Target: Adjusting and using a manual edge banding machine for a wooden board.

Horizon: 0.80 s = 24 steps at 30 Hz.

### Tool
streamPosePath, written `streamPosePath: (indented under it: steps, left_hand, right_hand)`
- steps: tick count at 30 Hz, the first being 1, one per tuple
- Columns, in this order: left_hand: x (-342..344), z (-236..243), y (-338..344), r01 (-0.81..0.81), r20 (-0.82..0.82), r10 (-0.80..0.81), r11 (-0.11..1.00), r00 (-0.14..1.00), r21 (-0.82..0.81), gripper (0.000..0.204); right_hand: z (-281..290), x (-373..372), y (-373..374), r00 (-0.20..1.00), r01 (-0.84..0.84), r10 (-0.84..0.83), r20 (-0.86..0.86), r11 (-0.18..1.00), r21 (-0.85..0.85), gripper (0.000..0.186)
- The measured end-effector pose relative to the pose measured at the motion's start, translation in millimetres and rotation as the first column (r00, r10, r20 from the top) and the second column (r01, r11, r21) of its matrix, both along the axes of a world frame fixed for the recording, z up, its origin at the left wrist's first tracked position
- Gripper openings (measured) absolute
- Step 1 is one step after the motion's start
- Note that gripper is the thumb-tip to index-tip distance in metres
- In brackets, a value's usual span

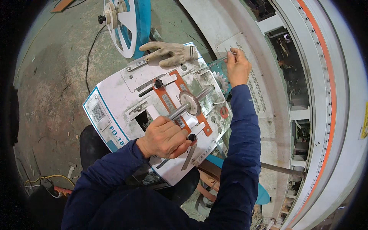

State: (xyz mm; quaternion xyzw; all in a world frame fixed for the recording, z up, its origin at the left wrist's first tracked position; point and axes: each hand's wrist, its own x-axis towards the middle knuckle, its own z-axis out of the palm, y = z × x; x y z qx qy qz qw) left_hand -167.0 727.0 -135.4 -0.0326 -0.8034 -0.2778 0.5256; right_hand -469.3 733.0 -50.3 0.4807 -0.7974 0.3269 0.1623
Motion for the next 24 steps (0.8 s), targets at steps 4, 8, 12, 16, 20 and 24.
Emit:
streamPosePath:
  steps: [4, 8, 12, 16, 20, 24]
  left_hand:
    - [0, -1, 0, 0.002, 0.002, -0.002, 1.000, 1.000, 0.004, 0.013]
    - [-1, -1, 0, -0.002, -0.007, 0.002, 1.000, 1.000, 0.009, 0.014]
    - [-1, 0, 1, 0.000, -0.016, 0.001, 1.000, 1.000, 0.010, 0.014]
    - [-1, -1, 1, 0.000, -0.020, 0.000, 1.000, 1.000, 0.024, 0.014]
    - [-2, -1, 1, 0.007, -0.016, -0.007, 1.000, 1.000, 0.017, 0.014]
    - [-4, -1, 2, -0.021, -0.028, 0.021, 1.000, 0.999, 0.013, 0.023]
  right_hand:
    - [-8, -3, -1, 1.000, -0.021, 0.021, -0.002, 0.999, 0.028, 0.017]
    - [-14, 0, -5, 1.000, -0.006, 0.006, 0.018, 1.000, 0.016, 0.016]
    - [-17, 1, -6, 1.000, -0.007, 0.008, -0.016, 0.999, 0.051, 0.017]
    - [-18, 1, -6, 0.999, -0.023, 0.024, -0.026, 0.999, 0.044, 0.016]
    - [-19, 6, -6, 0.999, -0.020, 0.022, -0.038, 0.998, 0.051, 0.016]
    - [-1, -2, -5, 0.996, -0.077, 0.087, -0.024, 0.957, 0.281, 0.036]
